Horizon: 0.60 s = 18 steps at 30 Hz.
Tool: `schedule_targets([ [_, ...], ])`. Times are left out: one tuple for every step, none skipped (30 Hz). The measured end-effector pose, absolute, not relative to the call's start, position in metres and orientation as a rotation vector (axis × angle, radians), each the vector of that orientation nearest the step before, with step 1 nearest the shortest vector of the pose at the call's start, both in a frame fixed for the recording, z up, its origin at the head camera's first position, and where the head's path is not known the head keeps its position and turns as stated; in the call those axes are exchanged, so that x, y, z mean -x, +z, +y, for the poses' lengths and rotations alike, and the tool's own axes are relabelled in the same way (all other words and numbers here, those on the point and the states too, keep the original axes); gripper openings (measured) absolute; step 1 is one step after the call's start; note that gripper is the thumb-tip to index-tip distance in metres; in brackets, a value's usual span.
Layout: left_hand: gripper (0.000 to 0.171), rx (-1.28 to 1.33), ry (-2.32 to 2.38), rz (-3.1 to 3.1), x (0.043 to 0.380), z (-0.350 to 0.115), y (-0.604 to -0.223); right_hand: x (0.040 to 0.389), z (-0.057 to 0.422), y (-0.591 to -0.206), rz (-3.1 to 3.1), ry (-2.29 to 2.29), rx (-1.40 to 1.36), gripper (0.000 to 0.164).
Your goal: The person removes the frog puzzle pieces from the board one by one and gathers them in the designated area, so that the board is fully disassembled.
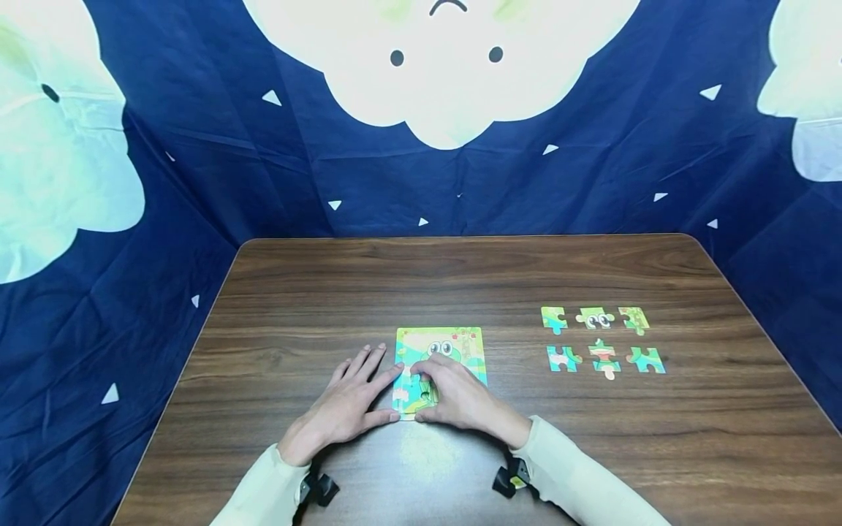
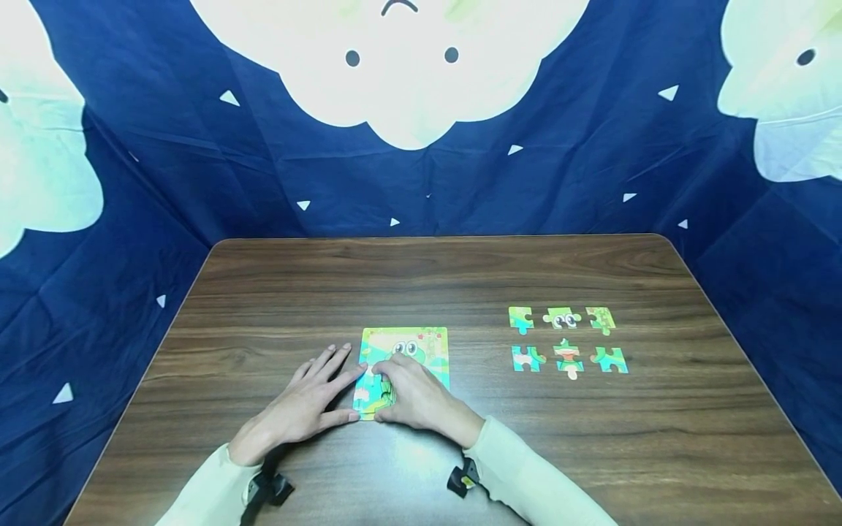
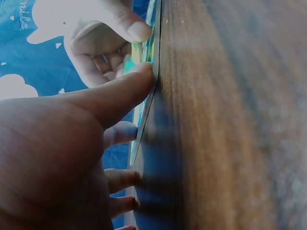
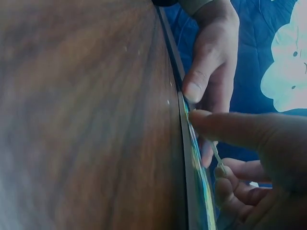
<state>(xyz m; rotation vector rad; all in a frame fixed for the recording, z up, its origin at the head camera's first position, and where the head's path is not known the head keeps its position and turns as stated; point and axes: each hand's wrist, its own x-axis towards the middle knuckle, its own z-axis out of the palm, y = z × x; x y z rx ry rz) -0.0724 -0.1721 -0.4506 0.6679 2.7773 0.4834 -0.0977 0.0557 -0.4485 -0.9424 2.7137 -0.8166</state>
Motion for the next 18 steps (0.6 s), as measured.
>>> schedule_targets([
  [0.068,-0.665,0.483,2.774,0.072,-0.172,-0.451,0.098,0.057,-0.448,2.711,-0.826,0.942,0.062],
  [0.068,-0.665,0.482,2.774,0.072,-0.173,-0.451,0.099,0.058,-0.447,2.708,-0.838,0.941,0.062],
  [0.069,-0.666,0.480,2.773,0.072,-0.173,-0.451,0.099,0.059,-0.447,2.702,-0.852,0.941,0.061],
  [0.069,-0.670,0.479,2.775,0.072,-0.173,-0.451,0.099,0.061,-0.446,2.696,-0.864,0.933,0.061],
  [0.069,-0.674,0.478,2.776,0.072,-0.173,-0.451,0.100,0.063,-0.446,2.691,-0.874,0.926,0.060],
  [0.069,-0.680,0.478,2.777,0.072,-0.172,-0.452,0.100,0.066,-0.445,2.685,-0.888,0.921,0.059],
  [0.069,-0.683,0.476,2.780,0.072,-0.172,-0.452,0.101,0.068,-0.444,2.678,-0.903,0.918,0.059],
  [0.069,-0.686,0.476,2.782,0.072,-0.172,-0.452,0.101,0.071,-0.443,2.671,-0.917,0.910,0.059],
  [0.069,-0.684,0.476,2.781,0.072,-0.172,-0.452,0.101,0.074,-0.443,2.665,-0.930,0.906,0.058],
  [0.069,-0.681,0.477,2.780,0.072,-0.172,-0.452,0.102,0.077,-0.442,2.662,-0.938,0.902,0.058],
  [0.069,-0.673,0.477,2.777,0.073,-0.172,-0.452,0.102,0.080,-0.441,2.661,-0.948,0.901,0.058],
  [0.069,-0.665,0.476,2.773,0.073,-0.172,-0.452,0.103,0.084,-0.440,2.656,-0.959,0.900,0.058],
  [0.069,-0.655,0.473,2.769,0.073,-0.172,-0.452,0.103,0.087,-0.439,2.654,-0.966,0.898,0.058],
  [0.069,-0.646,0.472,2.764,0.073,-0.172,-0.452,0.103,0.091,-0.438,2.653,-0.972,0.893,0.058],
  [0.069,-0.637,0.470,2.758,0.073,-0.172,-0.452,0.104,0.095,-0.437,2.655,-0.974,0.890,0.058],
  [0.069,-0.631,0.468,2.755,0.074,-0.172,-0.452,0.104,0.099,-0.436,2.655,-0.979,0.880,0.058],
  [0.070,-0.627,0.465,2.753,0.074,-0.172,-0.451,0.104,0.102,-0.435,2.660,-0.979,0.868,0.058],
  [0.070,-0.625,0.465,2.753,0.074,-0.172,-0.451,0.105,0.106,-0.434,2.663,-0.978,0.860,0.058],
])
